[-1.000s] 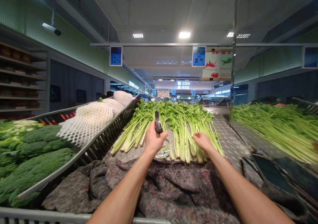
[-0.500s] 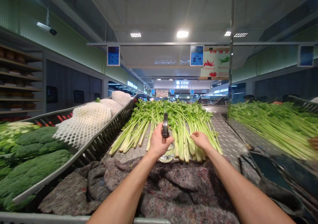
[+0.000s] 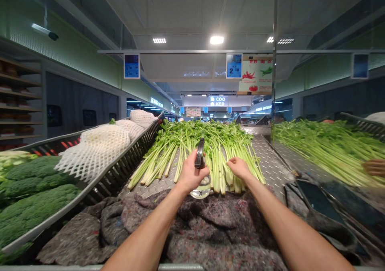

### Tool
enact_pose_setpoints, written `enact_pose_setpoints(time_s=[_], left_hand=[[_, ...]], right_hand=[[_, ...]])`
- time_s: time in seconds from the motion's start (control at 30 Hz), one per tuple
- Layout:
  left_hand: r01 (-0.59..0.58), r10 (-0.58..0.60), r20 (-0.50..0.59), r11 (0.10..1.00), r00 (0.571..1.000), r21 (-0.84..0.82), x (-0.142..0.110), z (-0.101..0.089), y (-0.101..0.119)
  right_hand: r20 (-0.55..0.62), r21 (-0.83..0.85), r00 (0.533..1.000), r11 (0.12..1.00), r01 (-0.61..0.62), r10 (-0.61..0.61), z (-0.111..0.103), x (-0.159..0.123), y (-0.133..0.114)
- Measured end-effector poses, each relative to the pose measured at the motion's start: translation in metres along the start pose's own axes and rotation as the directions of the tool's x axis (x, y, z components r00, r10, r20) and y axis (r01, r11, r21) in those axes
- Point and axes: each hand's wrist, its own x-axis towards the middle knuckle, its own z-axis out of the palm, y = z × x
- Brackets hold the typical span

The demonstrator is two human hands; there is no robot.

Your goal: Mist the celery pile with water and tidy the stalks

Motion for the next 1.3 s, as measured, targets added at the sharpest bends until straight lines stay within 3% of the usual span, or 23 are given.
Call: enact_pose_setpoints(time_s=[0.2,0.6,0.9,1.13,1.3], left_hand=[[-0.008,0.031,0.151,0.989,0.988,-0.146,-0.003,0.004,0.002],[-0.032,0.064,0.175,0.982,0.982,-0.184,-0.003,0.005,0.0],[0.0,0.047,0.187,0.969,0.981,-0.246,-0.004,0.007,0.002],[0.035,0.027,0.269,0.974,0.963,-0.222,-0.007,0.008,0.007],[0.074,-0.007,0.242,0.96,0.97,-0.271,-0.007,0.007,0.011]], right_hand=[[0.0,-0.001,1.0,1.0,0.006,-0.006,-0.002,-0.005,-0.005],[-0.014,0.011,1.0,1.0,0.003,-0.003,0.0,-0.002,-0.002],[-0.013,0.011,1.0,1.0,0.011,-0.01,-0.001,-0.003,-0.003],[-0.012,0.001,1.0,1.0,0.008,-0.008,0.0,-0.001,-0.002],[-0.019,-0.013,1.0,1.0,0.013,-0.013,0.0,-0.002,-0.003]])
